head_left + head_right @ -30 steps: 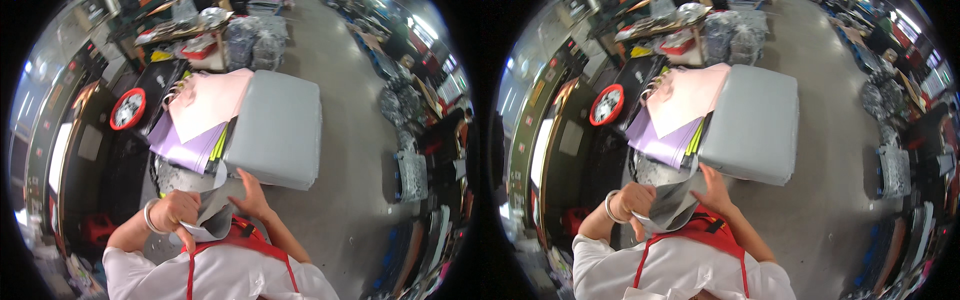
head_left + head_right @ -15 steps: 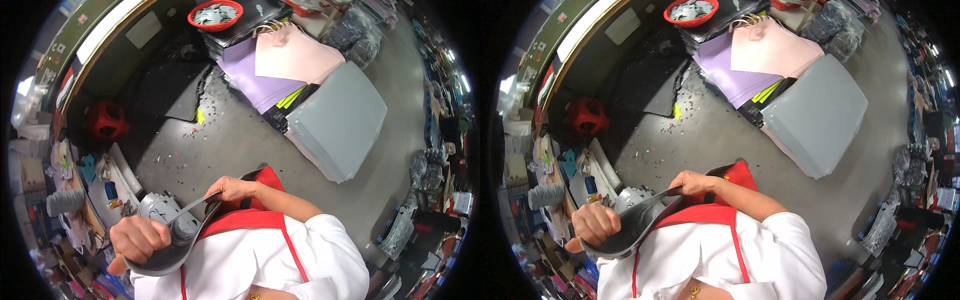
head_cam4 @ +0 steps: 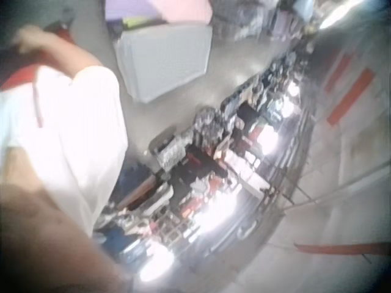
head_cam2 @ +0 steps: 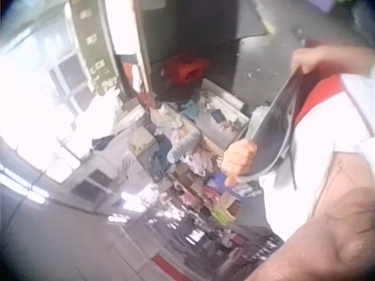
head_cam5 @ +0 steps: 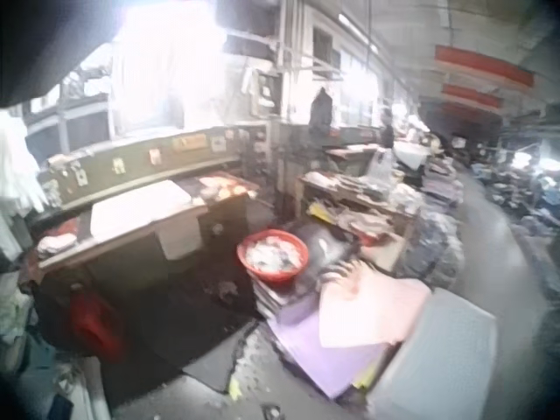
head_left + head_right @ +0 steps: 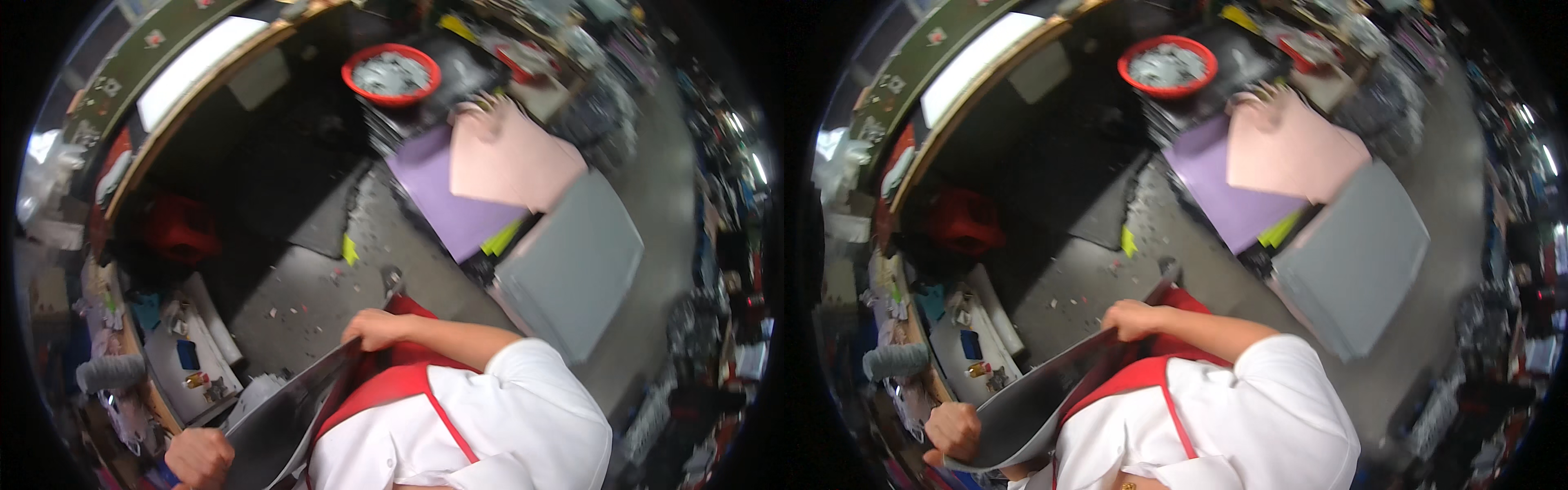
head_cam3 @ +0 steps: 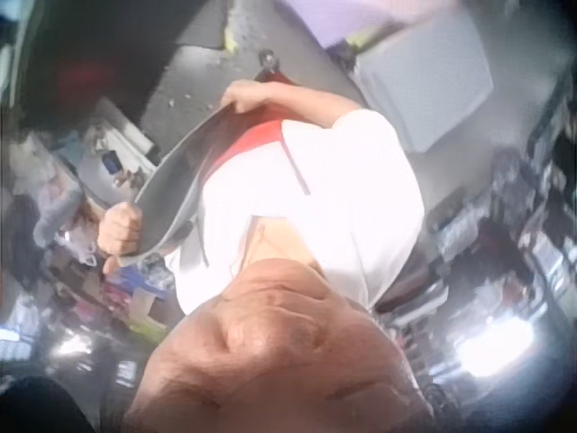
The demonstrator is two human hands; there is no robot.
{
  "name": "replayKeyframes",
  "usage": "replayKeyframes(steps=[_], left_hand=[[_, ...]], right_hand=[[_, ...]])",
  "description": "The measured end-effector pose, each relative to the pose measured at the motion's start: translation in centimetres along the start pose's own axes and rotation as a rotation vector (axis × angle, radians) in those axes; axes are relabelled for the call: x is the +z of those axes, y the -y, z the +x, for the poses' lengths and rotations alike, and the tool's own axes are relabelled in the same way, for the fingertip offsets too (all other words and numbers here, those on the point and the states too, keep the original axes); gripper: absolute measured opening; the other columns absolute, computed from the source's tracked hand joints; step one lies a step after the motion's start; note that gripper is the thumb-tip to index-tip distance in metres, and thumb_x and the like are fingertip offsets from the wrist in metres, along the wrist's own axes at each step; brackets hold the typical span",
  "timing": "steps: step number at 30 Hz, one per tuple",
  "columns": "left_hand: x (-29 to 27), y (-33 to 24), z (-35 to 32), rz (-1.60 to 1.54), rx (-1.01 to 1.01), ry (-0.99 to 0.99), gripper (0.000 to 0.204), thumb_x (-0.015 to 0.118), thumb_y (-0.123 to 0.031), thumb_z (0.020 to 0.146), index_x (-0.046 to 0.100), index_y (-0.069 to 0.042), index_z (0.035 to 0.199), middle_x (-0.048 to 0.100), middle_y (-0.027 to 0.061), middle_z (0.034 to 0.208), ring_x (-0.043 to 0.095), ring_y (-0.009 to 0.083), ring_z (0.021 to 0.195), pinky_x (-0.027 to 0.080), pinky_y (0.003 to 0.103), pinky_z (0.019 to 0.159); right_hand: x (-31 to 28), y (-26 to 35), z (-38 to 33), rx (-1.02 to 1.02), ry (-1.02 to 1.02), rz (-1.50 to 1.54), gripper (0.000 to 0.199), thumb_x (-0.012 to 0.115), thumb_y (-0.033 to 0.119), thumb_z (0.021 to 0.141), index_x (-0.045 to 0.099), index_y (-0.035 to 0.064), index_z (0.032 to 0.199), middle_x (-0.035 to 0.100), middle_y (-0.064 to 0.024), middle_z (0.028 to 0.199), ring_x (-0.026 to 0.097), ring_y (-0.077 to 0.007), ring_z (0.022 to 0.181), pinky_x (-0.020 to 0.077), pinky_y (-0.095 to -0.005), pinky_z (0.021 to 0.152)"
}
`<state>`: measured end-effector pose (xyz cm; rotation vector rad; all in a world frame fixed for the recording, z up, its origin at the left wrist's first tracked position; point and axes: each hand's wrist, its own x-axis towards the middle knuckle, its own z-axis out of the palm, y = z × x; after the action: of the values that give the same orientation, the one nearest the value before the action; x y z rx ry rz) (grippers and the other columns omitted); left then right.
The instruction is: The person places sheets of gray foam onto a hydraulic cutting press, aligns a shoe-shaped template, and presses a button to cut out insoles. They remove the cut insoles, stack them, and repeat the process with new sheets.
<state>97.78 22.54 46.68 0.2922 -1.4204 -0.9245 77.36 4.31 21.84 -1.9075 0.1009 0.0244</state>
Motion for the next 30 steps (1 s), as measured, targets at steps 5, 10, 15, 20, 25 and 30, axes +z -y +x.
replayKeyframes(steps=[5, 10, 15, 20, 25, 30], left_hand=[[-6.1, 3.2, 7.3, 0.299, -0.046, -0.207, 0.069, 0.041, -0.044, 0.101, 0.037, -0.010, 0.041, 0.033, -0.0020, 0.038, 0.031, 0.0127, 0.031, 0.032, 0.029, 0.043], [-11.2, 3.6, 12.3, 0.982, -0.169, -0.435, 0.069, 0.038, -0.049, 0.100, 0.028, -0.011, 0.044, 0.031, -0.0022, 0.039, 0.036, 0.0139, 0.035, 0.036, 0.030, 0.053], [-18.8, 4.3, 13.1, 1.504, -0.233, -0.556, 0.069, 0.030, -0.053, 0.100, 0.028, -0.010, 0.047, 0.035, -0.0006, 0.043, 0.048, 0.0166, 0.044, 0.039, 0.035, 0.066], [-29.2, 4.5, 14.7, 1.695, -0.098, -0.682, 0.068, 0.034, -0.058, 0.098, 0.029, -0.011, 0.049, 0.038, -0.0008, 0.045, 0.058, 0.0179, 0.051, 0.037, 0.035, 0.067], [-43.3, 2.3, 19.6, 1.791, 0.024, -0.518, 0.070, 0.032, -0.062, 0.096, 0.033, -0.010, 0.049, 0.043, 0.0002, 0.045, 0.059, 0.0180, 0.051, 0.038, 0.036, 0.067], [-56.9, -3.9, 33.7, 1.805, 0.172, -0.206, 0.061, 0.027, -0.047, 0.101, 0.033, -0.010, 0.053, 0.044, 0.0044, 0.051, 0.054, 0.0176, 0.054, 0.038, 0.037, 0.070]], right_hand=[[-7.7, -4.2, 4.6, 0.017, -0.065, -0.044, 0.012, 0.061, 0.011, 0.071, 0.067, 0.0091, 0.082, 0.063, -0.0160, 0.074, 0.061, -0.0379, 0.070, 0.0479, -0.0427, 0.061], [-15.7, -2.9, 9.3, -0.078, -0.298, 0.008, 0.008, 0.069, 0.009, 0.079, 0.070, 0.0085, 0.087, 0.064, -0.0123, 0.070, 0.064, -0.0269, 0.061, 0.0483, -0.0311, 0.056], [-22.7, -2.5, 15.5, -0.214, -0.336, -0.140, 0.007, 0.072, 0.011, 0.076, 0.068, 0.0083, 0.082, 0.063, -0.0125, 0.068, 0.063, -0.0303, 0.058, 0.0468, -0.0355, 0.049], [-29.0, -1.8, 23.5, -0.280, -0.291, -0.120, 0.006, 0.070, 0.007, 0.078, 0.069, 0.0074, 0.083, 0.063, -0.0120, 0.067, 0.063, -0.0287, 0.056, 0.0471, -0.0333, 0.049], [-35.4, 1.6, 34.6, -0.281, -0.272, -0.084, 0.008, 0.069, 0.006, 0.079, 0.070, 0.0068, 0.086, 0.063, -0.0136, 0.068, 0.064, -0.0266, 0.057, 0.0477, -0.0306, 0.051], [-43.7, 6.4, 45.2, -0.289, -0.176, 0.169, 0.007, 0.067, 0.007, 0.085, 0.067, 0.0006, 0.084, 0.062, -0.0105, 0.064, 0.060, -0.0110, 0.058, 0.0457, -0.0290, 0.054]])
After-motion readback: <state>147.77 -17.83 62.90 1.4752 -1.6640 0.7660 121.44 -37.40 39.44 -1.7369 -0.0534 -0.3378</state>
